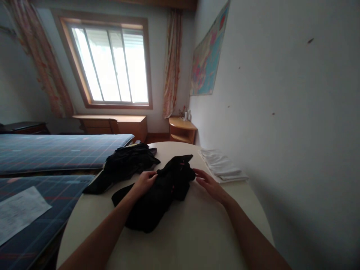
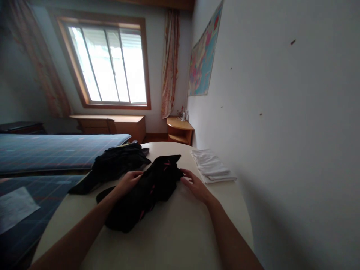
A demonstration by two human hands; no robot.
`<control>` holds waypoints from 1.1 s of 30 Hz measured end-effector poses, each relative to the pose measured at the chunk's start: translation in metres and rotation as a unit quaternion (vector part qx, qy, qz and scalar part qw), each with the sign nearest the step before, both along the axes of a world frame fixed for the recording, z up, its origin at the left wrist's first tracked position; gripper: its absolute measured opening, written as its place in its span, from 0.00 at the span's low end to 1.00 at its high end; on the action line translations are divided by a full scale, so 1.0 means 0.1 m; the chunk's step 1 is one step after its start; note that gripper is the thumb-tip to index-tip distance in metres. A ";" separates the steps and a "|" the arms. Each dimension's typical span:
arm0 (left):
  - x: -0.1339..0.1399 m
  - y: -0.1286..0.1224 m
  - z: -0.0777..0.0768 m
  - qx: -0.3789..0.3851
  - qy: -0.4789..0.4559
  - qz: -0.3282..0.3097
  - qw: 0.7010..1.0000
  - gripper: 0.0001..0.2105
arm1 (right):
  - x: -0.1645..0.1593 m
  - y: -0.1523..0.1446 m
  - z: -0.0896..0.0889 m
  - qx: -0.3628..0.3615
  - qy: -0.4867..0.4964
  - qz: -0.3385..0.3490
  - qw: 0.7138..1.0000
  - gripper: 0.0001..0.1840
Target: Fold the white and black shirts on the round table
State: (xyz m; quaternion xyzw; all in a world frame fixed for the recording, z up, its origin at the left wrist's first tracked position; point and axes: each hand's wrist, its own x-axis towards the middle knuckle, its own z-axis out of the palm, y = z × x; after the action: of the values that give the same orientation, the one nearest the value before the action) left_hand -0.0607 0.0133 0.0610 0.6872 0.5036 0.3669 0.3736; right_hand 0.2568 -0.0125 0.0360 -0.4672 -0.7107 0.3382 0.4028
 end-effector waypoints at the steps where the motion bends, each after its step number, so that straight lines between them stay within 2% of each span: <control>1: -0.02 0.01 0.00 -0.009 -0.022 0.018 1.000 0.23 | -0.03 -0.02 -0.01 -0.002 -0.015 0.010 1.000 0.33; 4: -0.02 -0.03 0.06 -0.034 -0.114 0.059 0.991 0.34 | -0.12 -0.04 -0.06 0.017 -0.037 0.026 0.999 0.41; 6: 0.02 -0.11 0.11 -0.026 -0.146 0.043 0.988 0.36 | -0.18 -0.03 -0.10 0.043 -0.039 0.030 0.998 0.43; 9: 0.12 -0.24 0.17 0.057 -0.073 -0.018 0.996 0.30 | -0.26 -0.02 -0.13 0.062 -0.042 0.021 0.997 0.41; 11: 0.19 -0.28 0.17 0.123 -0.001 -0.015 0.992 0.20 | -0.30 -0.02 -0.09 0.065 -0.057 0.000 0.996 0.32; 13: 0.22 -0.28 0.17 0.143 0.030 0.010 0.989 0.13 | -0.33 -0.03 -0.03 0.083 -0.086 -0.031 0.992 0.18; 15: 0.17 -0.22 0.16 0.129 0.013 0.042 0.991 0.13 | -0.33 -0.03 0.04 0.107 -0.114 -0.063 0.986 0.09; 17: 0.05 -0.13 0.15 0.119 -0.037 0.101 0.987 0.16 | -0.27 -0.03 0.11 0.107 -0.116 -0.112 0.981 0.10; 20: -0.21 0.04 0.10 0.098 -0.123 0.212 0.965 0.19 | -0.09 0.00 0.14 0.097 -0.054 -0.208 0.972 0.15; 23: -0.39 0.19 0.01 0.023 -0.183 0.257 0.949 0.21 | 0.11 0.06 0.09 0.124 0.026 -0.233 0.964 0.19; 26: -0.40 0.24 -0.03 -0.014 -0.204 0.253 0.946 0.26 | 0.17 0.10 0.06 0.095 0.036 -0.234 0.967 0.22; 28: -0.34 0.19 -0.02 0.030 -0.170 0.231 0.957 0.28 | 0.15 0.10 0.06 0.056 0.001 -0.251 0.966 0.23; 31: -0.21 0.07 -0.03 0.111 -0.033 0.153 0.981 0.33 | 0.10 0.03 0.08 0.013 -0.097 -0.237 0.966 0.25; 33: -0.15 0.00 -0.08 0.119 0.070 0.110 0.984 0.39 | 0.11 -0.02 0.06 -0.002 -0.161 -0.210 0.965 0.32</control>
State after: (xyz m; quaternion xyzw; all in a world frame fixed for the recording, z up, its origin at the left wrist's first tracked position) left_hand -0.0756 0.0133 0.0534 0.6914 0.5538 0.4134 0.2105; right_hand 0.2675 -0.0142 0.0418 -0.6548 -0.6515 0.1685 0.3441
